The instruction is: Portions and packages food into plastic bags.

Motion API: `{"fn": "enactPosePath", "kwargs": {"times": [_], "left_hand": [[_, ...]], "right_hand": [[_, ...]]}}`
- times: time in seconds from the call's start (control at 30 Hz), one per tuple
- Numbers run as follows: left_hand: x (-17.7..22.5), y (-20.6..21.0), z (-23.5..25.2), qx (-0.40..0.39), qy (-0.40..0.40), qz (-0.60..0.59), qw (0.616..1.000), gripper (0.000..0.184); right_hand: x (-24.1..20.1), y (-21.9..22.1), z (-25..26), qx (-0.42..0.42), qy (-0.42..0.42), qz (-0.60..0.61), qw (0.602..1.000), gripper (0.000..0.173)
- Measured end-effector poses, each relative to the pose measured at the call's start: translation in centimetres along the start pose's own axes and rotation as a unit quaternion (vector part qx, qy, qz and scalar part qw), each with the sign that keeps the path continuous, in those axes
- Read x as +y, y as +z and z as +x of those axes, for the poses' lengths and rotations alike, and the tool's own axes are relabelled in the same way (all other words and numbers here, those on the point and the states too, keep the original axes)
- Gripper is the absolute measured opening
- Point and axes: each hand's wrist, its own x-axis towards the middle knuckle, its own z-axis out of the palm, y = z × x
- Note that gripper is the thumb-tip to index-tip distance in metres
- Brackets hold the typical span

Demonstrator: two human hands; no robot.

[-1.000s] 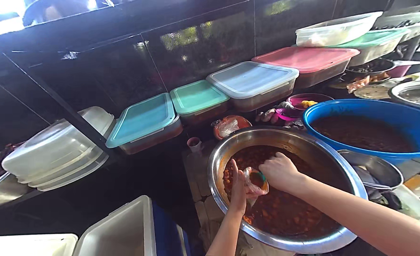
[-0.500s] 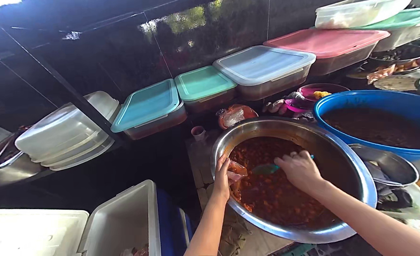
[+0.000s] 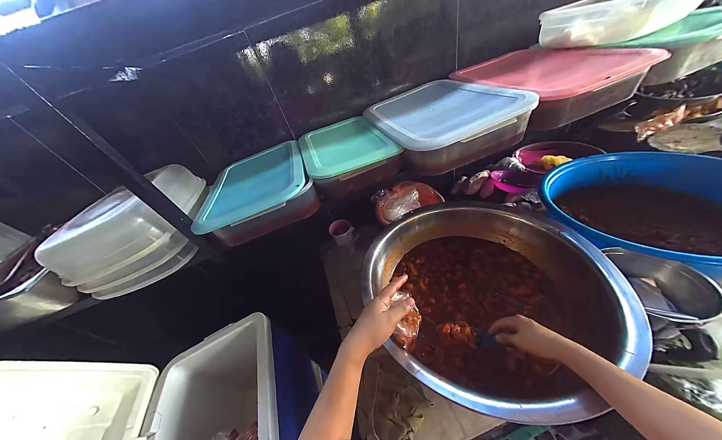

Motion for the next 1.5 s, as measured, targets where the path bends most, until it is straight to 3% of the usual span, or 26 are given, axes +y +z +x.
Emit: {"fn": "enactPosePath", "kwargs": {"times": [0.1,0.2,0.33,0.43,0.57,0.7,0.77,0.83,0.93,1.0,1.1,1.2,1.3,1.37,1.5], "left_hand": [[-0.2,0.3,0.2,-0.004,-0.018,0.057,0.998,0.066],[-0.5,1.0,0.9,0.022,-0.025,0.079,0.996,0.067],[-2.1,3.4,2.5,0.089,-0.019,-0.021,0.996,0.065],[-1.6,5.8,2.7,0.133,-0.021,-0.118,0.984,0.065],[-2.0,7.9,3.4,0.148,0.02,-0.195,0.969,0.07],[-2.3,8.2,3.8,0.18,0.009,-0.227,0.957,0.065],[-2.5,7.8,3.7,0.21,-0.009,-0.24,0.948,0.062],[-2.6,7.3,3.3,0.237,-0.017,-0.233,0.943,0.06],[-2.9,6.1,2.5,0.231,-0.011,-0.186,0.955,0.059],[-2.8,5.4,2.2,0.207,0.001,-0.131,0.97,0.05],[-2.0,4.6,1.8,0.133,0.003,-0.035,0.991,0.048],[-1.1,4.1,1.1,0.076,-0.015,0.023,0.997,0.067],[-1.0,4.1,1.0,0.096,0.012,0.028,0.995,0.074],[-1.4,4.3,1.4,0.125,0.033,0.004,0.992,0.074],[-2.3,5.4,2.4,0.191,0.062,-0.05,0.978,0.068]], "right_hand": [[-1.5,-1.2,-0.2,0.051,-0.007,0.013,0.999,0.025],[-5.2,-3.7,-1.2,0.069,-0.008,-0.049,0.996,0.027],[-11.8,-7.0,-3.0,0.096,-0.008,-0.144,0.985,0.023],[-15.8,-7.2,-4.1,0.122,-0.006,-0.257,0.959,0.021],[-19.0,-3.1,-4.8,0.141,-0.046,-0.421,0.895,0.019],[-18.9,0.4,-5.6,0.296,-0.217,-0.52,0.771,0.014],[-18.7,-0.6,-6.4,0.37,-0.277,-0.481,0.745,0.016],[-18.4,-2.4,-6.9,0.369,-0.242,-0.44,0.782,0.02],[-15.6,-3.4,-4.8,0.218,-0.054,-0.423,0.878,0.025],[-12.5,-1.4,-2.6,0.109,0.034,-0.414,0.903,0.032],[-7.9,1.6,-0.1,0.056,0.101,-0.391,0.913,0.034],[-3.0,1.5,3.0,0.028,0.099,-0.247,0.963,0.038],[-0.6,-0.4,3.8,0.026,0.027,-0.062,0.997,0.031],[-1.4,-2.0,2.8,0.048,-0.018,0.003,0.999,0.026],[-7.9,-5.1,-0.3,0.106,-0.037,-0.021,0.993,0.029]]}}
